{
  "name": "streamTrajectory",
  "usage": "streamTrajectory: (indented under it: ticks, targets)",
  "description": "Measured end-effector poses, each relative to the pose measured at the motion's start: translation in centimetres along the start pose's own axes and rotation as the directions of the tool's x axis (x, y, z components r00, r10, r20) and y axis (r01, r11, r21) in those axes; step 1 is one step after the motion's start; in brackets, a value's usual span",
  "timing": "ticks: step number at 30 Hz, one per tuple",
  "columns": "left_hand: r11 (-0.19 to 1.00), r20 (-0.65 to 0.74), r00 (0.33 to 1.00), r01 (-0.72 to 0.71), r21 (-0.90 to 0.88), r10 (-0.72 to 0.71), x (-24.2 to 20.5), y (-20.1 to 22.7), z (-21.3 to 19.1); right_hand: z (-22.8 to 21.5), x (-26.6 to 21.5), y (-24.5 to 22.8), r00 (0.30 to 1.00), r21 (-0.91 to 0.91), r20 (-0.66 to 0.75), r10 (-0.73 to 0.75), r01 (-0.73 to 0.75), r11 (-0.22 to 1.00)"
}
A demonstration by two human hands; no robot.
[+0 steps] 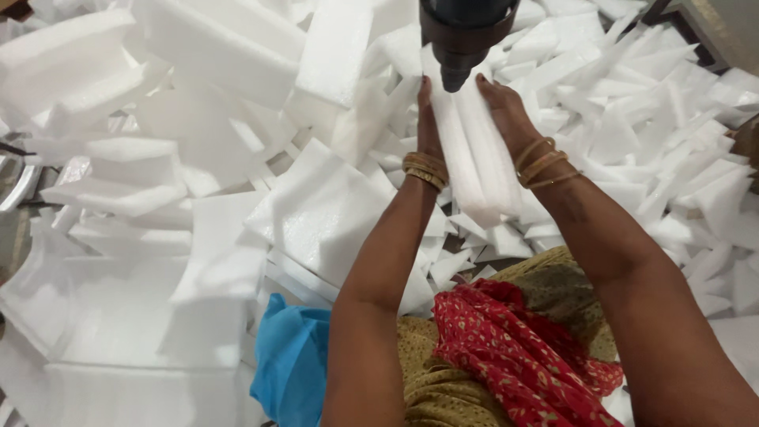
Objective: The person sits on the floor amidst a pile of white foam sheets. They repeatedly pick up individual sheets, fold them in half, and place them into a growing stack on their lap.
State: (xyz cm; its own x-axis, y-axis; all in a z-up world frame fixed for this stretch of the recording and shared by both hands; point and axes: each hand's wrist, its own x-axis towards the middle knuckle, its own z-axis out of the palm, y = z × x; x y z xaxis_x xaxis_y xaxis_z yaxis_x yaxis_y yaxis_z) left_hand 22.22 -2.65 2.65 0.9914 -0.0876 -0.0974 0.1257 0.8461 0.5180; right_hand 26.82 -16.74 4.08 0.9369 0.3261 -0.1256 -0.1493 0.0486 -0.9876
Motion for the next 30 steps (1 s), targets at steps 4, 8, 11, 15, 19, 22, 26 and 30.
streamTrajectory:
  ticks: [4, 8, 11, 15, 19, 22, 26, 30]
  targets:
    - [0.996, 0.002, 0.999, -0.05, -0.074, 0.05, -2.9, -2.1, 0.1, 0.0, -5.1, -1.2, 0.992, 0.212, 0.119, -0.051, 0.024, 0.977]
    - [0.961, 0.074, 0.973, -0.228, 0.156, 0.219, -8.3, -3.3, 1.2, -0.2, -9.6, -1.3, 0.99, 0.244, 0.129, -0.064, 0.03, 0.969]
    - [0.778, 0.039, 0.934, -0.318, 0.541, 0.355, -12.6, -3.0, 2.0, -0.2, -12.1, -1.2, 0.989, 0.229, 0.13, -0.067, 0.035, 0.973]
    - [0.46, 0.08, 0.876, -0.326, 0.826, 0.476, -15.7, -2.9, 1.8, 0.2, -14.7, -1.5, 0.982, 0.099, 0.148, -0.115, 0.101, 0.99]
    - [0.317, 0.126, 0.849, -0.324, 0.891, 0.514, -16.9, -3.2, 1.1, 1.0, -16.2, -2.0, 0.981, 0.009, 0.158, -0.111, 0.111, 0.994]
    - [0.272, 0.153, 0.834, -0.338, 0.901, 0.53, -17.8, -3.4, 0.6, 1.5, -16.8, -2.2, 0.982, -0.041, 0.163, -0.091, 0.099, 0.994]
    - [0.283, 0.116, 0.839, -0.305, 0.91, 0.532, -18.4, -3.6, -0.2, 1.9, -17.2, -2.0, 0.983, -0.103, 0.164, -0.08, 0.098, 0.99]
    - [0.238, 0.123, 0.83, -0.294, 0.926, 0.544, -18.8, -3.2, -1.1, 2.3, -17.5, -1.2, 0.978, -0.062, 0.189, -0.086, 0.099, 0.993]
